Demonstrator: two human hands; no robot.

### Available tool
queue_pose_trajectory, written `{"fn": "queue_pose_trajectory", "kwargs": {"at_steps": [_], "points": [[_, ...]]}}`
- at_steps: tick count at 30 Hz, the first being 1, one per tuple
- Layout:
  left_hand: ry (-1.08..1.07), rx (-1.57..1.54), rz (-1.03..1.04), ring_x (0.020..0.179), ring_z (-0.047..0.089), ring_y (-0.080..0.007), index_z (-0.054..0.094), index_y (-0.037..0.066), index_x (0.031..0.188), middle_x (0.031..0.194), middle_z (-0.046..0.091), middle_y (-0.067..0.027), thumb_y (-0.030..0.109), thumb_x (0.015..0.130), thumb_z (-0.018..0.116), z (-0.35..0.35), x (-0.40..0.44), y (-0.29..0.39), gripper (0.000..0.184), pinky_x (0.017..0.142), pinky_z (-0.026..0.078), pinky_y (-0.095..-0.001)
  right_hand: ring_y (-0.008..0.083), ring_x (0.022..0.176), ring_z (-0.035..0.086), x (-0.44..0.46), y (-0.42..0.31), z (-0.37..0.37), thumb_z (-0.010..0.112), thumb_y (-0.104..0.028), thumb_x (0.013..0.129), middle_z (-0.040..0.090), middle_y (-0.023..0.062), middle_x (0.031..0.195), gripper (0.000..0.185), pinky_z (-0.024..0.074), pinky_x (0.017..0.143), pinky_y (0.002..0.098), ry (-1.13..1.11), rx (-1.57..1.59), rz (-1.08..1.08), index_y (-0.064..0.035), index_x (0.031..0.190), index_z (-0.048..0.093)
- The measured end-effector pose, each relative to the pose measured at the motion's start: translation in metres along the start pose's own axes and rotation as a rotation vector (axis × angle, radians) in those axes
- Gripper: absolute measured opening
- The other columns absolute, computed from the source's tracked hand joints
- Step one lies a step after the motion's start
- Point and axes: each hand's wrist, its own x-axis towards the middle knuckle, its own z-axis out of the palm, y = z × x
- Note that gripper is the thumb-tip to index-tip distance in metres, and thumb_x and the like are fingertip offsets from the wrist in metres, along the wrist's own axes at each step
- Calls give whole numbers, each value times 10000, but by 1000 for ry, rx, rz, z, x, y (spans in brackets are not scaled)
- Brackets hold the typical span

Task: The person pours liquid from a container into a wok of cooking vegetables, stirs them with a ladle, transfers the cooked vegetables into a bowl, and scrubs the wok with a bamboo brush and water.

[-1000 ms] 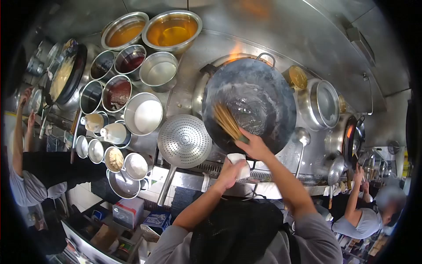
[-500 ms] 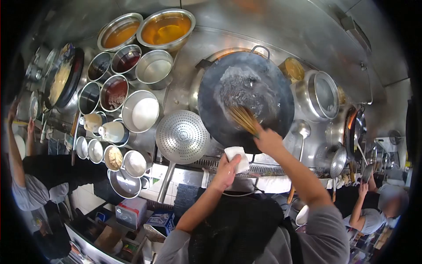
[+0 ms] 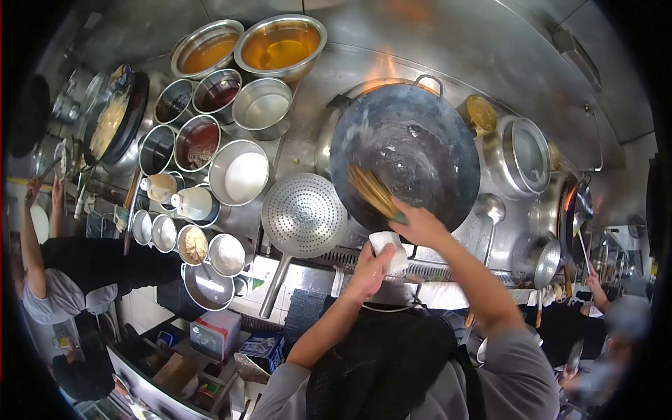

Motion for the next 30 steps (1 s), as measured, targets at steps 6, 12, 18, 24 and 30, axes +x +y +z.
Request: {"fn": "queue_pose_trajectory", "kwargs": {"at_steps": [6,12,18,24,30], "points": [[19,119,-54,1090,666,-181,514,13,1362,1227,657,-88,169,1019,702,1,-3,7,421,943,560,-351,282,661,737,-9,18,-127,735,-365,895,764,153,1021,695,593,557,386,-613,101,304,-169,1536,548],[40,166,-14,1093,672,-194,513,2,1372,1232,655,-96,125,1004,698,-1,4,-6,430,963,556,-360,292,690,752,9,4,-93,724,-505,924,770,152,1032,717,620,597,388,-333,250,366,-180,1536,544],[55,133,-50,1114,665,-204,529,6,1359,1239,651,-99,66,988,668,6,5,7,400,971,561,-377,416,1040,725,-33,130,-118,723,-431,929,758,196,1137,611,578,926,512,-99,-456,227,-184,1471,588],[20,72,-23,1130,657,-213,523,8,1358,1246,644,-97,47,983,660,5,4,6,401,985,553,-378,472,994,723,26,61,-43,688,-397,955,734,272,1026,674,590,897,541,118,-440,370,-208,1548,430],[18,79,-21,1105,641,-178,521,3,1333,1226,644,-84,114,982,696,1,7,4,407,981,534,-351,490,1060,701,-15,99,-76,677,-449,958,719,287,1130,704,576,913,558,115,-536,517,-215,1561,397]]}}
